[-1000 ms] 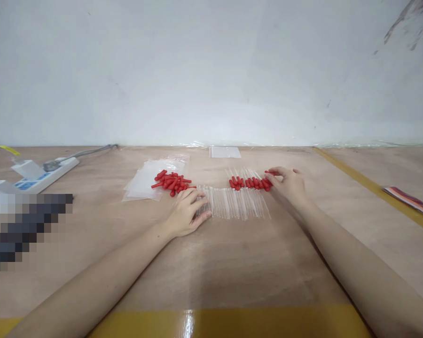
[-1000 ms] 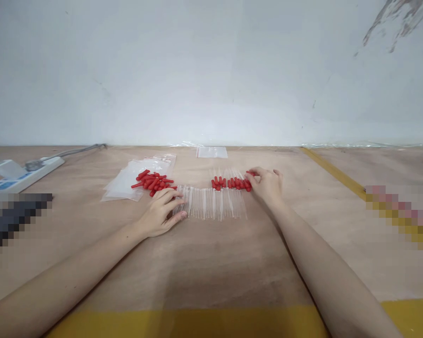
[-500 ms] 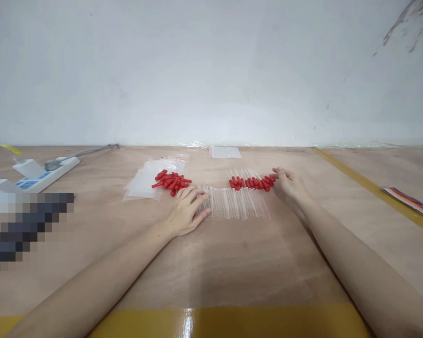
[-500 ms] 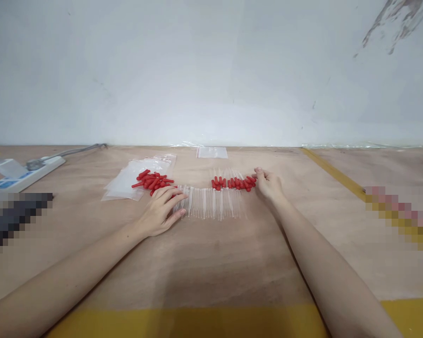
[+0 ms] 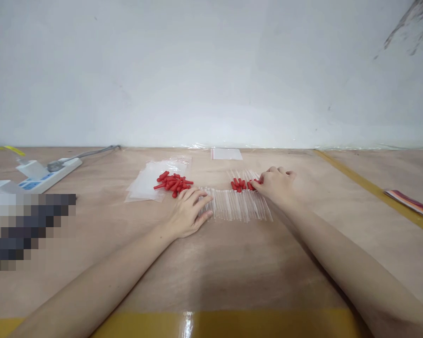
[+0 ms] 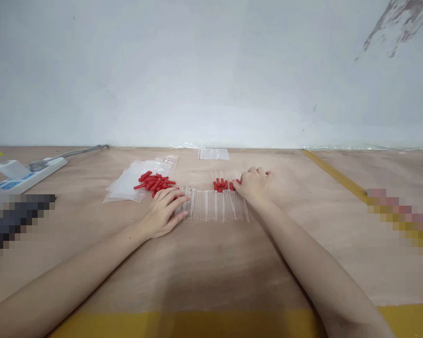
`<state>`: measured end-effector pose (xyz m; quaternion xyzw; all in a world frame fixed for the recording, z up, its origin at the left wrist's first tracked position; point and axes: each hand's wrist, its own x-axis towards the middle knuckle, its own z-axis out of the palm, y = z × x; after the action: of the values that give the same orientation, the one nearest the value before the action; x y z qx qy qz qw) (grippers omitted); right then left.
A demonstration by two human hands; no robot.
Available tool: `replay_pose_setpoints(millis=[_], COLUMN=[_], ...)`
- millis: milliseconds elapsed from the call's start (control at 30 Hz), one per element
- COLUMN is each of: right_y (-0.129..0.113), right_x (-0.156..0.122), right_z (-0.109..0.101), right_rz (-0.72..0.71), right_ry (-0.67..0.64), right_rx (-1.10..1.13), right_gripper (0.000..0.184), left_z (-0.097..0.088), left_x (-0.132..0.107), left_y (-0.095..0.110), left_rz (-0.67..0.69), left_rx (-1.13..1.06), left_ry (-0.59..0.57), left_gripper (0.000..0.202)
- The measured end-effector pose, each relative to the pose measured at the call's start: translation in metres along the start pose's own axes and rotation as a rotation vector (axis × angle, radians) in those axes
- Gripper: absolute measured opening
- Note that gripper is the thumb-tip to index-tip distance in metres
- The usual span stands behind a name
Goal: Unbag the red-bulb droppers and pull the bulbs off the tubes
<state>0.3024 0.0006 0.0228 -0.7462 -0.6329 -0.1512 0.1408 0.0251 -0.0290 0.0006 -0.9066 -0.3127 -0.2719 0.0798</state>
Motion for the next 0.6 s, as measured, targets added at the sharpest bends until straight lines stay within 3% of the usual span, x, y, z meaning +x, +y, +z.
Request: replay_pose_setpoints(millis=[167, 300, 367, 467, 533, 600], right_y=[-0.009, -0.011, -0.013, -0.022, -0.030, -0.038], right_x=[0.004, 0.001, -0.008, -0.030, -0.047, -0.060], right_z=[0.001, -0.006, -0.010, -0.013, -0.011, -0.007], right_rz=[0.042, 0.031, -0.068, -0.369, -0.560, -0.653], right_ry=[-0.043, 0.056, 0.126, 0.193, 0.255, 0.317], right_rx=[-0.045, 0.054, 0.194, 0.422, 0.492, 0.508], right_gripper=[0.027, 0.029, 0.027, 0.021, 0.019, 0.018], left_z=[0.000, 0.000, 0.000, 0.000, 0.000, 0.000], left_x=[0.001, 0.000, 0.001, 0.003, 0.004, 0.005], left_y=[0.001, 0.001, 0.001, 0.002, 0.004, 0.005], left_rz=[-0.002, -0.006, -0.011, -0.017, 0.005, 0.048], left_rx=[0.003, 0.018, 0.043, 0.124, 0.179, 0.207], left_ry=[-0.008, 0.027, 0.092, 0.210, 0.231, 0.204], left_gripper=[0.032, 0.035, 0.039, 0.043, 0.041, 0.036])
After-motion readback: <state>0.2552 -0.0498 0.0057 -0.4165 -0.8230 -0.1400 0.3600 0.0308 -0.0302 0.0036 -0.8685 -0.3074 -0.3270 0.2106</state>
